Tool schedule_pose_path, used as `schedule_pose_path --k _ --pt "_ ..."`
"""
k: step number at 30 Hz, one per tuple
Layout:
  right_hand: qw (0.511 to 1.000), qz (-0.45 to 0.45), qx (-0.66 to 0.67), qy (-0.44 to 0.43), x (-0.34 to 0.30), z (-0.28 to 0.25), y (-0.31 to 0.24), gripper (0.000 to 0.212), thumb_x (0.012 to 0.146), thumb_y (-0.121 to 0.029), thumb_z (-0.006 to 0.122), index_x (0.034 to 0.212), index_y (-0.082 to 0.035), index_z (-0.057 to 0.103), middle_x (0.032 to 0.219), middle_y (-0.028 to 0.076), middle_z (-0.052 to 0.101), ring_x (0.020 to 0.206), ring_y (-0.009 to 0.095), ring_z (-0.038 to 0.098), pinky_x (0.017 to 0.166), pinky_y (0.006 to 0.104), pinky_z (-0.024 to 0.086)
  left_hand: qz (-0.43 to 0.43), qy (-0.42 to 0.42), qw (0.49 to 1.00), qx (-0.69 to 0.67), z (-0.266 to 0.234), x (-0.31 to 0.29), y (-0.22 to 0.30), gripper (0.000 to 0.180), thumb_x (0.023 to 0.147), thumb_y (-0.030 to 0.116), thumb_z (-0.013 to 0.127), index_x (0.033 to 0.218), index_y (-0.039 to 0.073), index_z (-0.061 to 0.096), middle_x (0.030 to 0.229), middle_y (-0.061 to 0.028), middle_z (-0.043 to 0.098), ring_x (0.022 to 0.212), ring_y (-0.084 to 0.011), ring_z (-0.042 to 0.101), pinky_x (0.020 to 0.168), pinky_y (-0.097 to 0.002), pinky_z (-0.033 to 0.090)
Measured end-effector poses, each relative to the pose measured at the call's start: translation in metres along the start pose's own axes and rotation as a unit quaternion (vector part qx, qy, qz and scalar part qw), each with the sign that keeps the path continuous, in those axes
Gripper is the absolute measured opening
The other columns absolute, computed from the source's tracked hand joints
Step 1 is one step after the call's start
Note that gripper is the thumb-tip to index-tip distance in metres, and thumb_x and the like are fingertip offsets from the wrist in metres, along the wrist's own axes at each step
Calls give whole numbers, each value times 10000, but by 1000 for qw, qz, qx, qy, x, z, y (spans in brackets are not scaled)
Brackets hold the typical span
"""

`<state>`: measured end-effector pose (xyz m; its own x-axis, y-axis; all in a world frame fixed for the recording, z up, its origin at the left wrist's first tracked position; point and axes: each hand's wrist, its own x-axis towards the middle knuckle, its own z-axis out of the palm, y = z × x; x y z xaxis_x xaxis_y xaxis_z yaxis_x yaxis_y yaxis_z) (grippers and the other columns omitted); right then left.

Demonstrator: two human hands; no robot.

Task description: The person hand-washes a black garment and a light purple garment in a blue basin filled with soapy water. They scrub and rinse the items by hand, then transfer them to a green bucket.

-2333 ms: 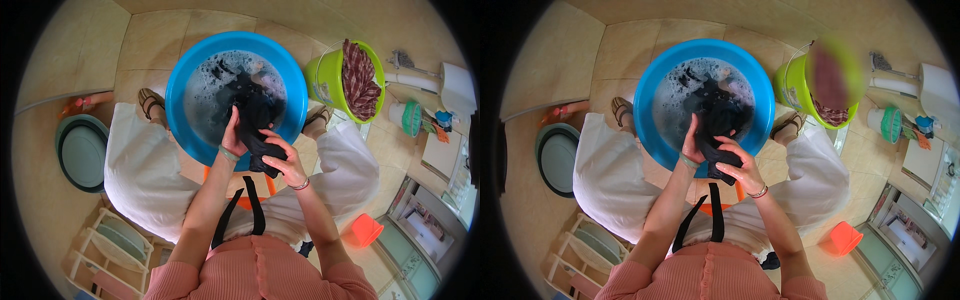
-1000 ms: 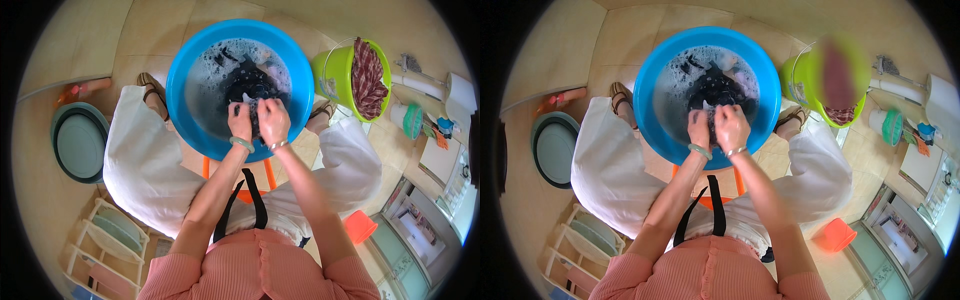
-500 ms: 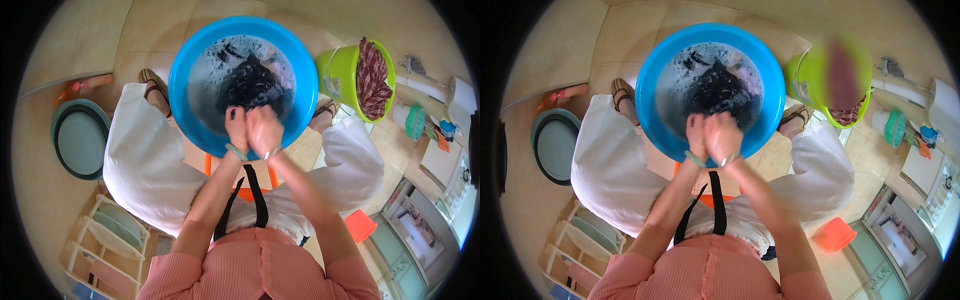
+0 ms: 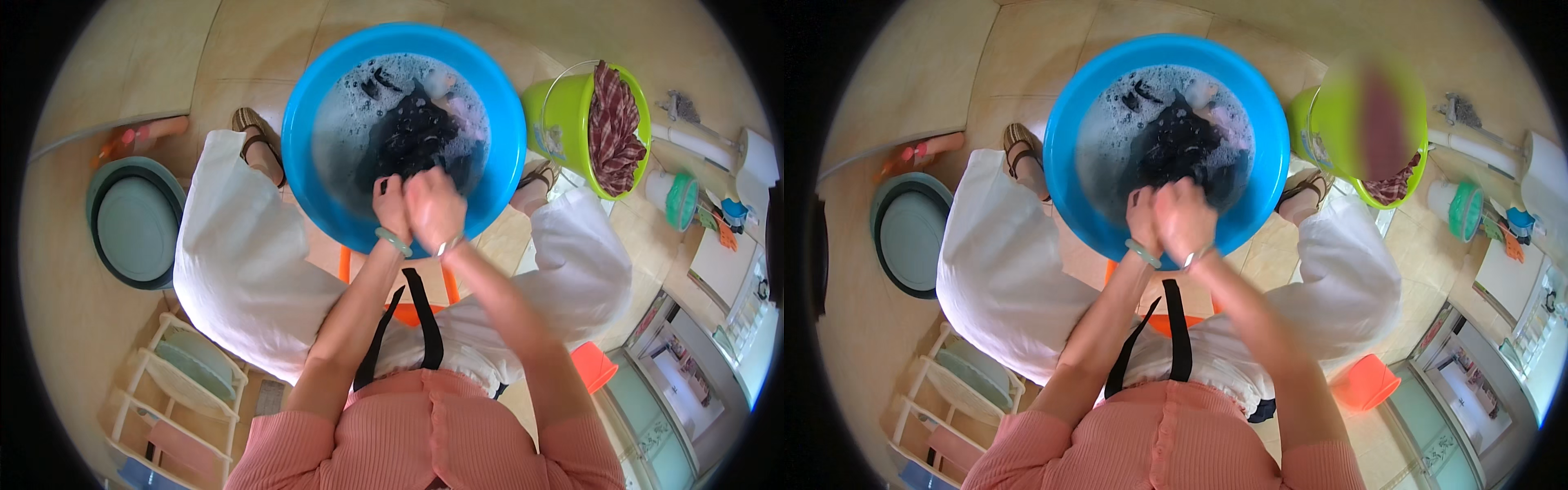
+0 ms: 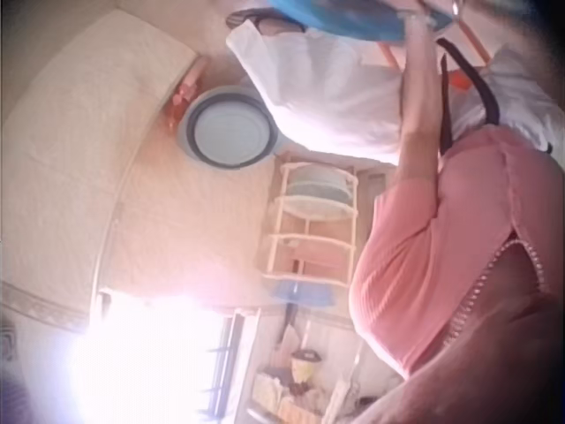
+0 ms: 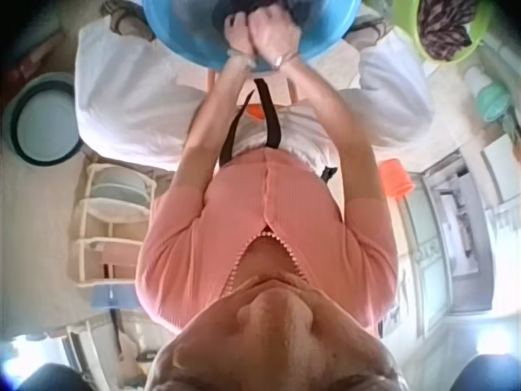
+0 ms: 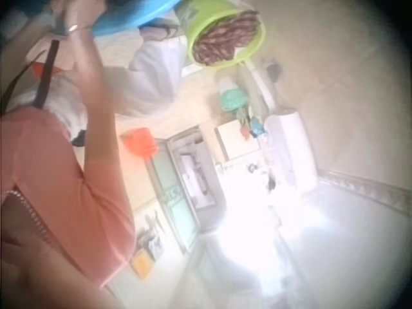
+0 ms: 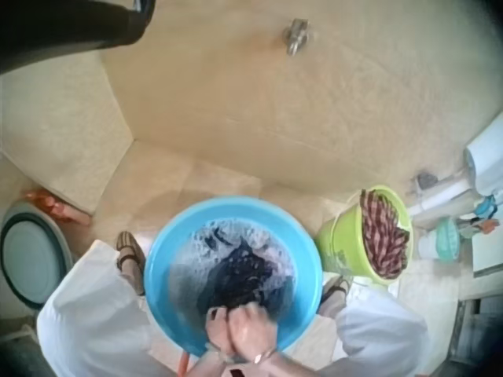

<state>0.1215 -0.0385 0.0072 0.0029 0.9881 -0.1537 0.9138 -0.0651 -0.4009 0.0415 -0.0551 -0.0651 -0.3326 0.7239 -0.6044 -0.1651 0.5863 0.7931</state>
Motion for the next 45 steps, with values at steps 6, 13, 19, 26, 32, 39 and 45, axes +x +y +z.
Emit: schedule_pose_path --k 6,13,19,26,32,39,45 --pt "994 92 -58 -30 9 20 42 190 945 -260 495 876 -92 549 849 136 585 773 360 613 601 471 511 -202 19 976 -74 18 -23 30 229 871 233 566 1001 50 611 942 -58 590 886 -166 514 804 -293 421" --pt "996 -62 59 -24 -34 -18 -48 151 808 -193 643 871 -92 551 872 88 517 801 288 583 591 402 505 24 -106 982 152 -8 16 -9 251 905 243 495 1021 43 593 1062 -158 575 981 -277 527 880 -352 422" --pt "979 171 -17 -108 27 19 54 243 948 -291 456 864 -92 568 844 157 635 756 385 630 626 510 509 -200 17 973 -114 23 -31 24 202 834 213 596 948 47 616 866 -24 568 807 -128 470 741 -271 416" --pt "999 -34 27 13 -15 -21 -29 132 887 -222 539 846 -97 544 891 104 549 817 321 584 603 449 503 -21 -13 992 -124 -3 6 -31 211 856 224 582 966 45 596 888 -56 593 806 -163 531 752 -286 443" --pt "985 133 77 -80 32 -1 42 248 941 -277 444 908 -86 600 831 182 644 800 410 603 662 487 478 -116 -46 977 -171 9 -15 7 226 883 250 564 952 37 592 923 -45 604 838 -149 555 787 -286 449" --pt "865 156 391 -274 10 25 159 494 967 -448 438 1250 -60 555 1111 85 661 1062 221 598 926 313 425 45 -122 989 70 25 -35 71 222 827 212 707 957 56 619 821 -30 609 792 -112 545 733 -242 455" --pt "746 218 448 -443 67 -36 90 581 836 -470 668 1182 -8 601 1159 76 617 1049 158 573 885 271 443 297 -298 843 334 18 -45 54 443 746 257 731 1165 228 588 767 -184 637 713 -361 636 664 -415 524"
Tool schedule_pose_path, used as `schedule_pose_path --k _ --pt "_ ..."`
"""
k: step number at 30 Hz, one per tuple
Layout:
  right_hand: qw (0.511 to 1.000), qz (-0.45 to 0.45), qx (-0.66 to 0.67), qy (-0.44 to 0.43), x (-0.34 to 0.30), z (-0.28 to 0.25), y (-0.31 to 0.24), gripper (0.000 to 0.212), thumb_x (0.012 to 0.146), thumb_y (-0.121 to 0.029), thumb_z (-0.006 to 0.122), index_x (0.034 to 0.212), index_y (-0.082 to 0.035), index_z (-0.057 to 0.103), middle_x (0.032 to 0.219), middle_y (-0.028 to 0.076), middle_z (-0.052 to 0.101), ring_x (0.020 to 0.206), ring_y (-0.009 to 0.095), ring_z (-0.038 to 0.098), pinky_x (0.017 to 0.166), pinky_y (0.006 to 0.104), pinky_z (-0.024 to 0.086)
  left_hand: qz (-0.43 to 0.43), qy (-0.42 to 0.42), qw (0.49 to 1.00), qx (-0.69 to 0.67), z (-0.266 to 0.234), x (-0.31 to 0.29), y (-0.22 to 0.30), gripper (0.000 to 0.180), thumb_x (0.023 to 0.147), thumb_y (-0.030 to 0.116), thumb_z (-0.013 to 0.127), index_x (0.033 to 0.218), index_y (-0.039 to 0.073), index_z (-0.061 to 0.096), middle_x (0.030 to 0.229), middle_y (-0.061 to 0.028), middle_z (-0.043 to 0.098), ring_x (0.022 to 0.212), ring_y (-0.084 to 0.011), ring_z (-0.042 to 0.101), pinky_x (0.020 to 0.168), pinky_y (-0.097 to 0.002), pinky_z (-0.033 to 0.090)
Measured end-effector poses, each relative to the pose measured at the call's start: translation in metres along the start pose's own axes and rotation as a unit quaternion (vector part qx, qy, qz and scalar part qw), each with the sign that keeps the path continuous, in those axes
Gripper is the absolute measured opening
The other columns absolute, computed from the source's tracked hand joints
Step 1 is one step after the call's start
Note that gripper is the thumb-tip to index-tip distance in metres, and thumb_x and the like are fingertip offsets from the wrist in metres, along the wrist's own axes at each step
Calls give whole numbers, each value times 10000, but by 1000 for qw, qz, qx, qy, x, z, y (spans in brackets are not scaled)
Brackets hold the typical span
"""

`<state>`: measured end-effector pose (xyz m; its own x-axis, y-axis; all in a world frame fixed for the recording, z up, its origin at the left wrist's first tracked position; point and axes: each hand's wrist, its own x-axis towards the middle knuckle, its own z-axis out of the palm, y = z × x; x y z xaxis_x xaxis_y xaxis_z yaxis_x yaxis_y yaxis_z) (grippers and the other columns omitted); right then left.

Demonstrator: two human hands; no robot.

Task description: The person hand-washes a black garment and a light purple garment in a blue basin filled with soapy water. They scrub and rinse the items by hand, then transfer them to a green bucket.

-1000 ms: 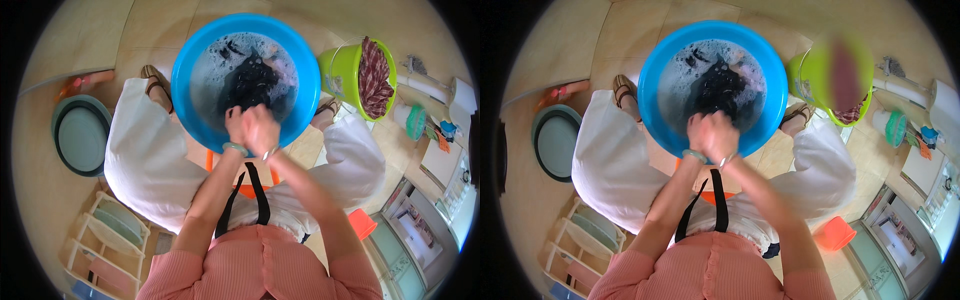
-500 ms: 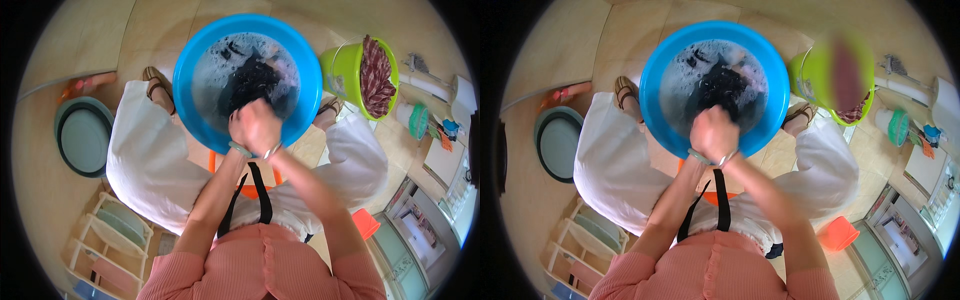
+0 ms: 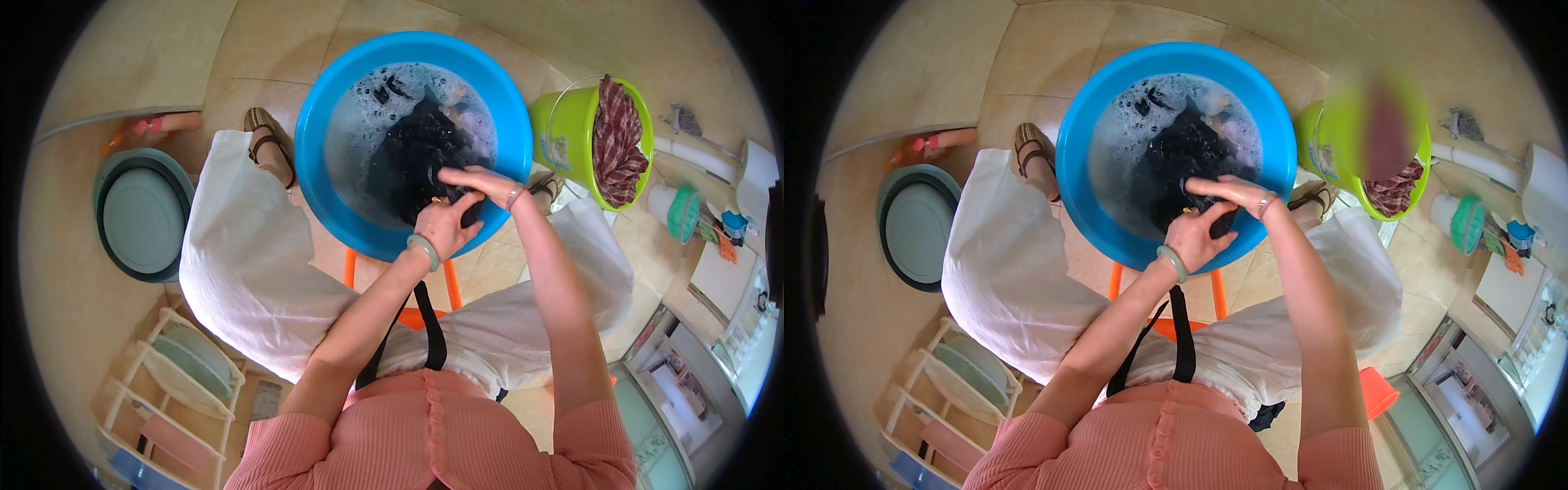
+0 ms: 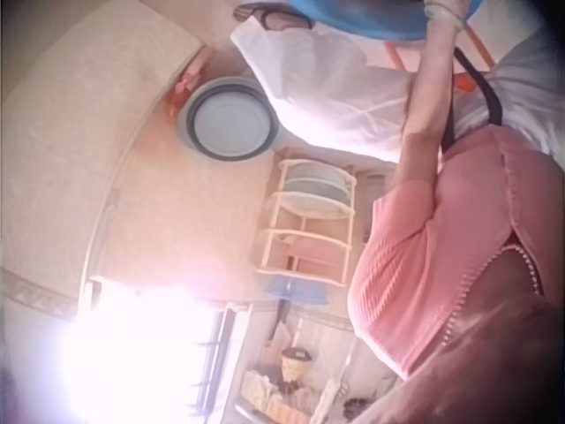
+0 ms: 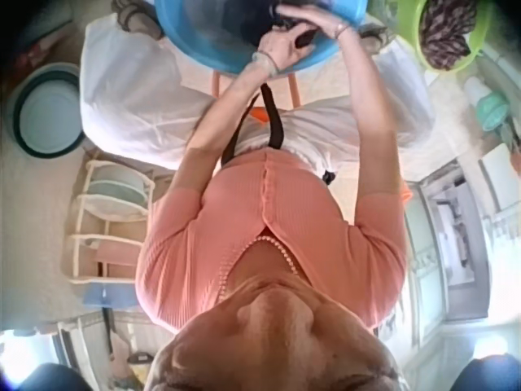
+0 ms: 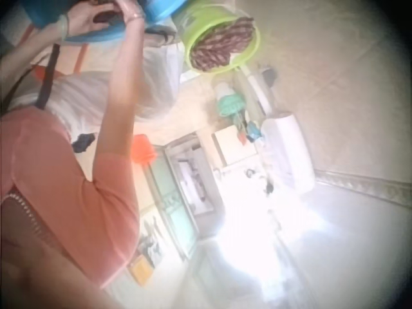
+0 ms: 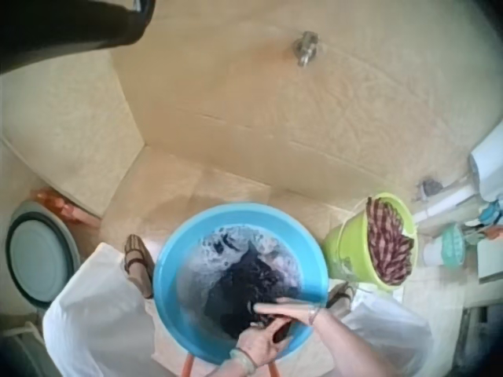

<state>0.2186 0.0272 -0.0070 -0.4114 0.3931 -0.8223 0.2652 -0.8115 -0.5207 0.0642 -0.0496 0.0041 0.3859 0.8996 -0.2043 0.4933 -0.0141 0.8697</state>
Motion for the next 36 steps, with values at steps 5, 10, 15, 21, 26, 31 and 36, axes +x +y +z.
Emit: schedule_pose_path --k 5,10,15,21,26,31,36 --pt "907 10 -307 290 28 1 18 532 616 -304 764 972 70 631 921 234 665 907 348 640 803 371 503 -6 -55 996 -65 10 -14 1 571 760 215 729 1277 192 490 1024 -239 591 896 -365 619 789 -411 502" --pt "834 -55 -197 512 26 1 49 612 630 -136 742 1134 113 501 1006 291 627 970 427 608 859 411 498 -227 61 823 -517 34 -11 -26 383 904 222 640 1213 103 448 1163 -111 581 1103 -205 534 960 -325 402" --pt "806 -254 -379 377 -10 84 32 720 688 3 668 1302 130 315 1326 340 380 1242 462 390 1084 432 316 -283 139 743 -590 18 20 -59 866 876 545 587 1516 172 138 1408 -121 405 1241 -222 436 1020 -354 372" --pt "812 -319 -380 307 -71 134 16 853 657 57 684 1394 8 257 1233 217 471 1047 392 496 897 422 453 -365 -33 596 -714 -36 35 -39 493 828 272 699 1253 96 521 1125 -72 615 968 -205 613 866 -343 498" --pt "726 -387 -481 303 -92 135 -6 746 671 30 630 1375 -142 452 1099 148 538 799 279 531 699 360 510 -380 -80 556 -735 -25 39 -41 250 859 267 674 932 30 644 844 -97 664 742 -193 631 697 -315 527" --pt "705 -392 -456 376 -60 155 -6 246 722 -164 752 947 -165 652 956 58 513 760 209 586 574 333 503 -344 17 689 -637 -36 46 -22 604 853 562 617 1178 58 550 977 -22 607 826 -126 557 728 -268 465" --pt "796 -270 -286 461 -3 94 16 181 892 -235 522 823 -97 618 832 168 624 710 386 611 600 477 505 -321 246 699 -590 -5 37 -40 369 846 322 635 989 -18 623 890 -65 634 788 -165 569 717 -327 467"
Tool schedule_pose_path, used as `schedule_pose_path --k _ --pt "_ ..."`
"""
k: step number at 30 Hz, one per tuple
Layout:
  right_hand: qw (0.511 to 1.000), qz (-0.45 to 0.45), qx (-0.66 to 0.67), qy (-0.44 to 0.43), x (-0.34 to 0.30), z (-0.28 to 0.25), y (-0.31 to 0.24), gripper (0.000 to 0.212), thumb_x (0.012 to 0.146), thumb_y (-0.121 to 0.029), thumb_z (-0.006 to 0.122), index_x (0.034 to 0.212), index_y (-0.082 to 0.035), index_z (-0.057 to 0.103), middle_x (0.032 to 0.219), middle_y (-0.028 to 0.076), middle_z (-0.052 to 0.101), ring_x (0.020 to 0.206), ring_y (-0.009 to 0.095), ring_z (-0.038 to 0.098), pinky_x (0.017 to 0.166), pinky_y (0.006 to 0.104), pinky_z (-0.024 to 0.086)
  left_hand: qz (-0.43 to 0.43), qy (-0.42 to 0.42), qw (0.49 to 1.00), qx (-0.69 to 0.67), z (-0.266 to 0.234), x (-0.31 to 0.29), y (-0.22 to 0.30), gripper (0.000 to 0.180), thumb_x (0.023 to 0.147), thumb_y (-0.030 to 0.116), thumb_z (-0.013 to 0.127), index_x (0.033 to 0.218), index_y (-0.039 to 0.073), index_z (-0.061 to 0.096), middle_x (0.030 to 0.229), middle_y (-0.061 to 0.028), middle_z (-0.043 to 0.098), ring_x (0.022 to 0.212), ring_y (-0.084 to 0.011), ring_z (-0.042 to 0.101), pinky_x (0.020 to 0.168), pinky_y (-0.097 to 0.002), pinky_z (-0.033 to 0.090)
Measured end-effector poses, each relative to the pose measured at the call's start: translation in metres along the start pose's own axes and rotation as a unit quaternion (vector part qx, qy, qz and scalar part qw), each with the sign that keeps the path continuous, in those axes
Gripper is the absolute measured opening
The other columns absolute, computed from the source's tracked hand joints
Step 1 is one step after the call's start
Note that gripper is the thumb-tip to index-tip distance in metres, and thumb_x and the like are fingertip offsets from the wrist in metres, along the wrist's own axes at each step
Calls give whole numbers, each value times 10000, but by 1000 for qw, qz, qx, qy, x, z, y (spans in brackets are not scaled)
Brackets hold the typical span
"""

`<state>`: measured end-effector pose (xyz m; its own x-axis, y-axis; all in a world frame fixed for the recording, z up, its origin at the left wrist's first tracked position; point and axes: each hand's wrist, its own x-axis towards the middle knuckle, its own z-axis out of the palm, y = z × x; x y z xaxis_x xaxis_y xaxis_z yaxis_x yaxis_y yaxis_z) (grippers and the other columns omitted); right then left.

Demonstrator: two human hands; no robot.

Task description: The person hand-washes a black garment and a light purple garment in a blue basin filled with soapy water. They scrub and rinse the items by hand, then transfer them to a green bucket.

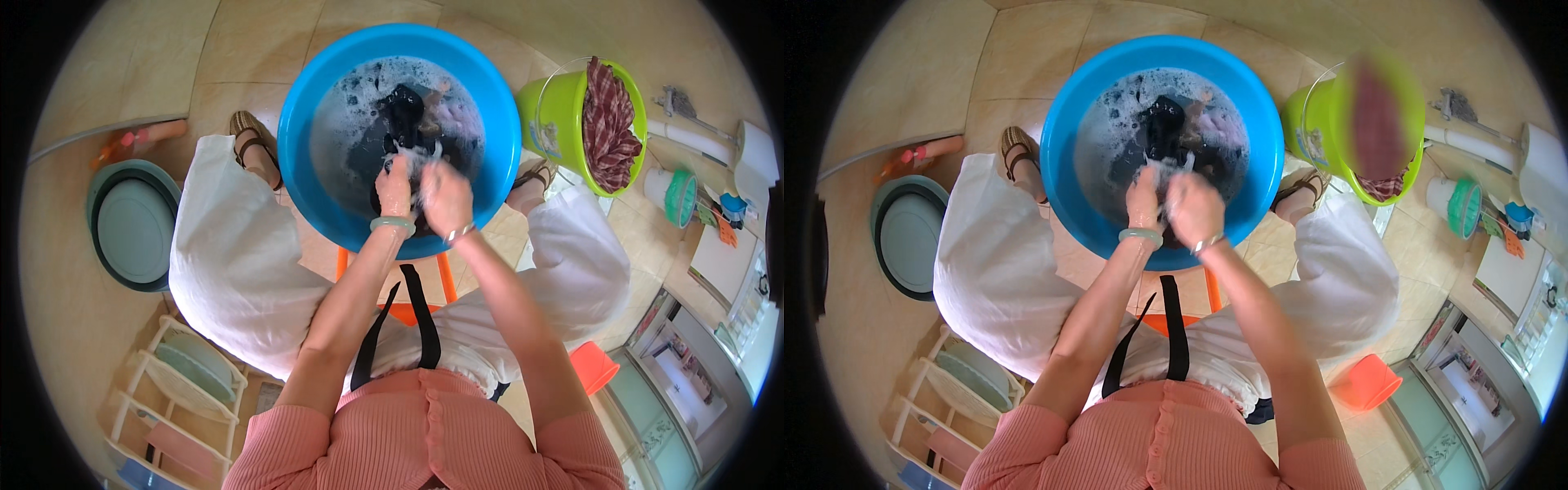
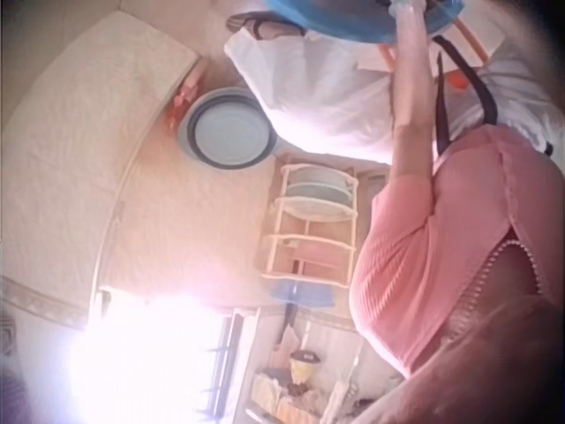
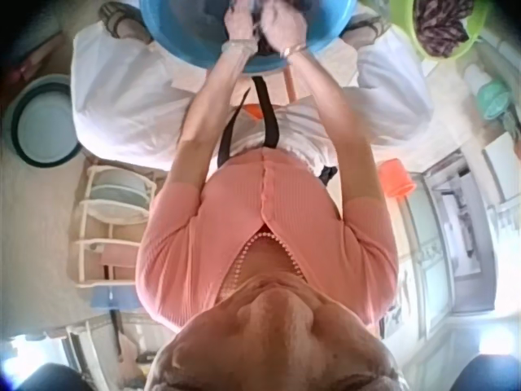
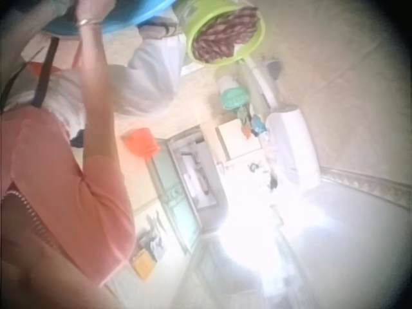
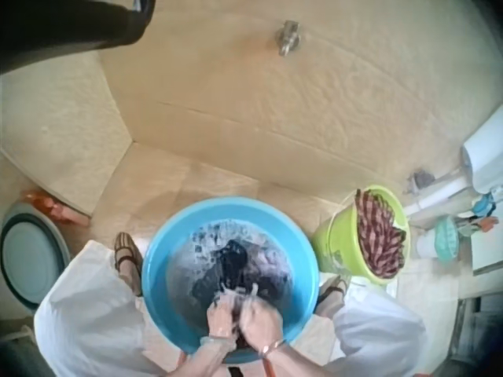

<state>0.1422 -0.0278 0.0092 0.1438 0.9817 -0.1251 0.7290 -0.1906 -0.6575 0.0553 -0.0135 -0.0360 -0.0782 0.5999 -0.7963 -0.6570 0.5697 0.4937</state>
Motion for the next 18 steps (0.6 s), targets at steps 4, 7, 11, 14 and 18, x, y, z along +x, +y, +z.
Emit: schedule_pose_path --k 4,7,11,14,18 --pt "984 113 -115 -81 0 10 37 305 948 -288 436 834 -62 606 826 201 645 712 418 619 615 505 509 -10 67 993 95 2 -16 -16 313 863 251 586 992 -29 640 870 -53 629 773 -150 530 746 -306 444" --pt "986 31 -154 -60 -16 9 17 256 922 -258 494 778 -56 559 800 151 628 671 352 633 561 451 522 -12 88 990 107 -14 -7 -20 271 867 247 594 939 -10 643 831 -41 619 752 -132 533 702 -306 450" --pt "982 -132 -102 -92 -39 -6 -39 148 884 -199 538 781 -94 554 791 102 573 665 321 601 546 412 489 18 5 992 127 -25 -2 -8 293 876 267 579 946 -13 631 884 -88 633 784 -172 570 730 -324 464" --pt "983 -148 -97 -37 -22 -1 -11 168 872 -221 530 758 -101 557 716 116 581 616 308 612 508 423 510 -84 17 996 13 -20 -4 -7 381 880 297 559 1008 -56 622 943 -145 645 858 -226 587 811 -343 458" --pt "966 105 -204 -119 3 2 41 348 973 -314 379 815 -81 583 804 179 660 716 405 635 615 525 508 -3 99 988 120 5 -27 -21 237 860 204 570 906 -11 658 838 -35 628 783 -154 554 734 -291 447"
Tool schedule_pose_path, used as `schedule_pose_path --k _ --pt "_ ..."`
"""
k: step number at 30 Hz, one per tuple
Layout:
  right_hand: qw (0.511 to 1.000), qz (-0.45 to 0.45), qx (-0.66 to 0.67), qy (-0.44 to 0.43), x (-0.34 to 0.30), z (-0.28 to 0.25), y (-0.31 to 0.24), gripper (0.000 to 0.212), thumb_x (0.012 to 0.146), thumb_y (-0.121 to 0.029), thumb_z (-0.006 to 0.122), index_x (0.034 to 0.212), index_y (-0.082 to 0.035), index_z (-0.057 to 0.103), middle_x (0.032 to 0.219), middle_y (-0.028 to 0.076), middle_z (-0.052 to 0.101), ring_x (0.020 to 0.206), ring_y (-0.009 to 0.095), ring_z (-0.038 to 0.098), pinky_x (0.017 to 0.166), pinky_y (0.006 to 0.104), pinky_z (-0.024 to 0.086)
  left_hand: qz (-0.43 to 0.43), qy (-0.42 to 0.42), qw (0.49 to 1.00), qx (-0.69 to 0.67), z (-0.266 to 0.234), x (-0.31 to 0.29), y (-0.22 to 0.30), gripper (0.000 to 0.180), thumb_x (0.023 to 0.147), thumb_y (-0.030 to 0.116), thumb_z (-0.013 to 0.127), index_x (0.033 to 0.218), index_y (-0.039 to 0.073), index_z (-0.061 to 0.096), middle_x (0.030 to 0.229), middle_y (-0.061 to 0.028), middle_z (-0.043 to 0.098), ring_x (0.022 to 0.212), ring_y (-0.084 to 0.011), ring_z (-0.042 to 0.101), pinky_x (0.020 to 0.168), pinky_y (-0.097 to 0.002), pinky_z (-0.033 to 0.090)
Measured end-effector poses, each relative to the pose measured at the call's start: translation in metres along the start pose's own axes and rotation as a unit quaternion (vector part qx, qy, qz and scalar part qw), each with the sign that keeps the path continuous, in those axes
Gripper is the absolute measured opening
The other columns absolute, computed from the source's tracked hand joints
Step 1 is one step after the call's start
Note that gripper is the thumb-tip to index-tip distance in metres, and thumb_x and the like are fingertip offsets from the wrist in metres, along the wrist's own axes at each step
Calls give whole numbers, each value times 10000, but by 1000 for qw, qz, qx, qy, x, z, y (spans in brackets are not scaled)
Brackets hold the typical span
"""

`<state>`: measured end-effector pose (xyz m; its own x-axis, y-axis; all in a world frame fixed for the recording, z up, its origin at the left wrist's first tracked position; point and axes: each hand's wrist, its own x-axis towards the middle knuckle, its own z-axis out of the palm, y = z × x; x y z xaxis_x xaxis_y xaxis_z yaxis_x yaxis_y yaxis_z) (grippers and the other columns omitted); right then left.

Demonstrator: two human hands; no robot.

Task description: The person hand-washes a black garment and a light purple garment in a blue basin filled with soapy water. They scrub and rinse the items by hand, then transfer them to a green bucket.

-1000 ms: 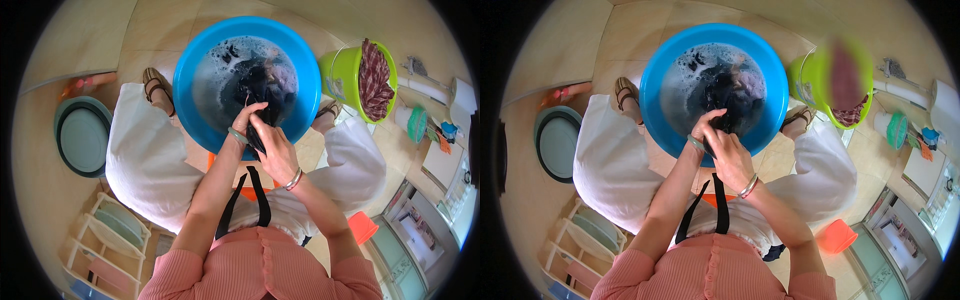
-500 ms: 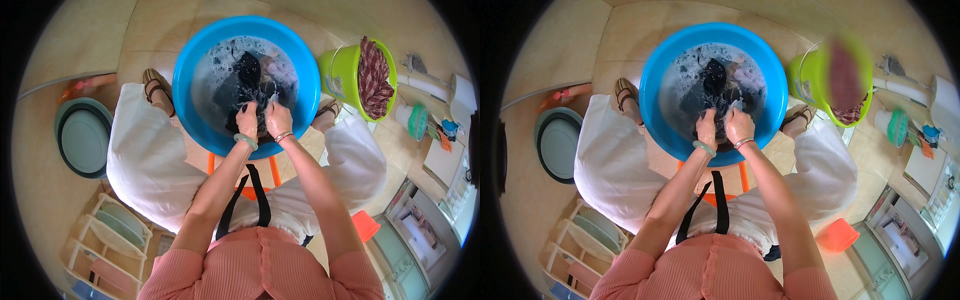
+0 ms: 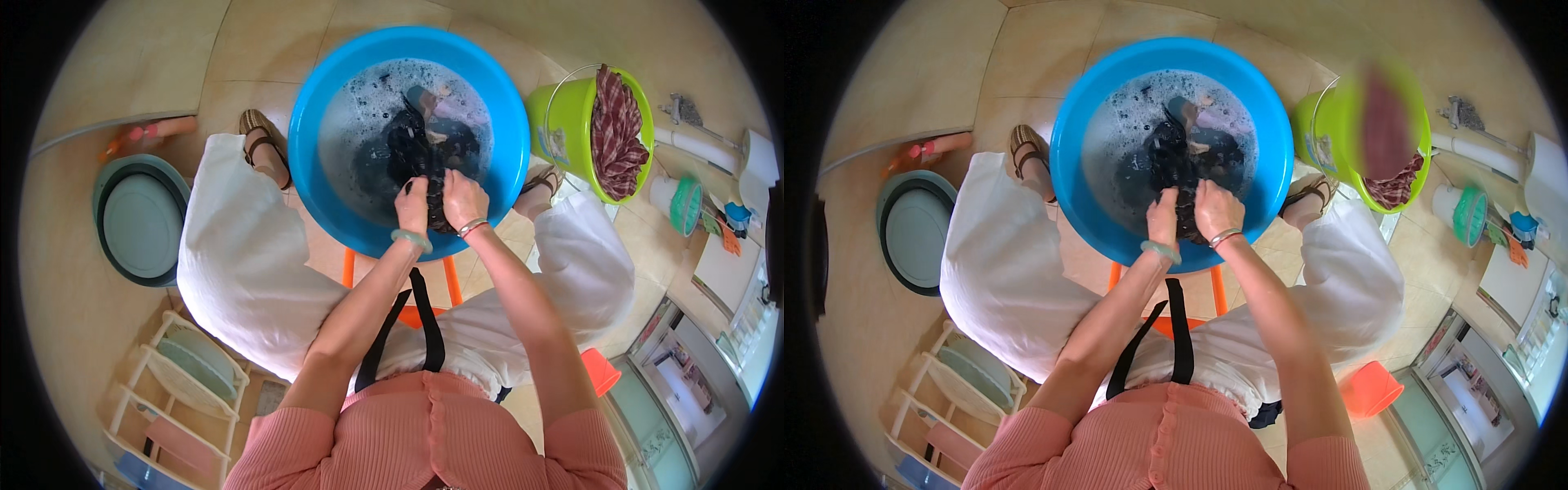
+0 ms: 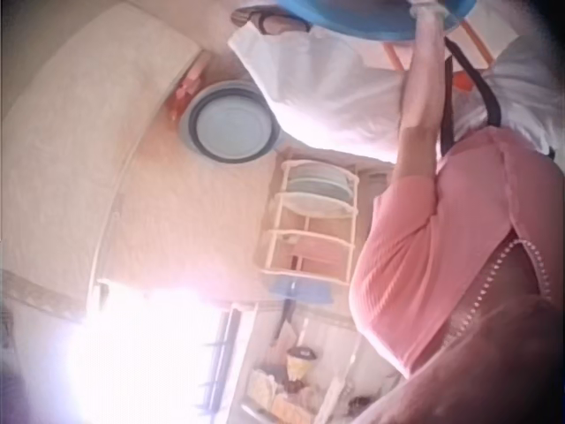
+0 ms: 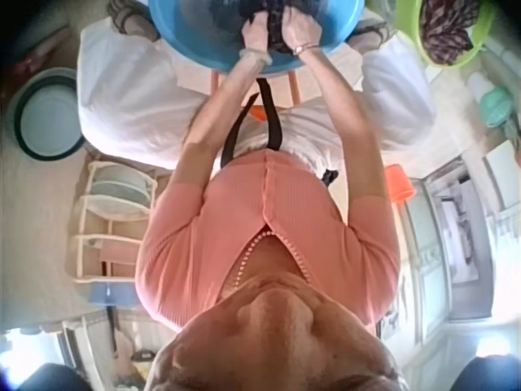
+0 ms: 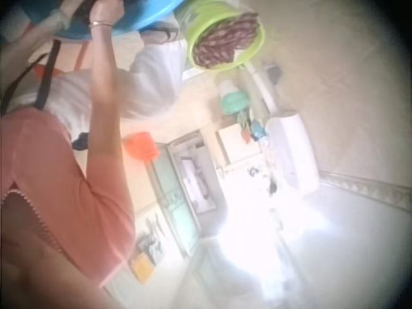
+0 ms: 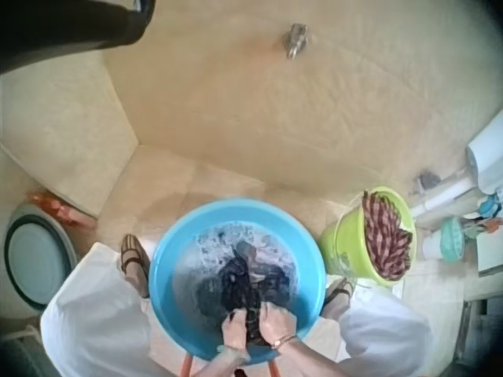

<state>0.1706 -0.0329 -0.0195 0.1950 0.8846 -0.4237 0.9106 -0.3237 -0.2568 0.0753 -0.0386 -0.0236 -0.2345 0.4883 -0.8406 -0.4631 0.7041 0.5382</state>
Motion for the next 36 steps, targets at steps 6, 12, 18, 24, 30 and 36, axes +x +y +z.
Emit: schedule_pose_path --k 6,12,18,24,30,36 --pt "979 -191 60 45 -51 -16 -47 211 929 -206 493 776 -61 502 778 141 588 674 347 599 539 449 473 88 -58 993 45 -32 52 -4 294 857 263 586 883 -20 661 849 -73 656 777 -191 580 752 -325 456" --pt "1000 -19 -18 -14 -9 2 -4 203 900 -234 468 833 -80 581 744 166 656 671 387 639 583 481 502 -14 -72 997 21 -6 13 15 233 849 235 627 809 6 645 769 -23 623 707 -97 538 675 -271 465" --pt "871 128 451 -144 21 24 59 629 945 -584 373 1200 -48 582 1192 136 624 1137 238 564 935 361 426 115 -174 975 81 9 -16 14 230 899 241 646 825 25 618 735 40 558 702 -39 446 645 -223 413" --pt "712 84 564 -410 31 -47 48 439 894 -409 626 1158 -59 626 1158 44 613 1093 107 533 918 277 410 340 -236 813 409 1 -31 10 355 822 330 683 1108 137 598 847 -216 634 790 -399 590 726 -446 471" --pt "778 72 581 -228 28 -57 30 276 720 -41 680 987 23 650 876 41 654 764 112 615 721 249 487 297 -330 870 214 -6 -49 -8 488 835 216 691 1291 150 532 1080 -140 582 1043 -279 558 896 -333 442" --pt "977 -97 179 69 16 -24 14 668 682 38 560 1333 -23 420 1246 248 529 1170 400 492 1016 399 394 -74 -240 968 -21 -10 -1 10 702 917 466 563 1490 207 251 1443 -63 371 1290 -229 384 1074 -389 303"
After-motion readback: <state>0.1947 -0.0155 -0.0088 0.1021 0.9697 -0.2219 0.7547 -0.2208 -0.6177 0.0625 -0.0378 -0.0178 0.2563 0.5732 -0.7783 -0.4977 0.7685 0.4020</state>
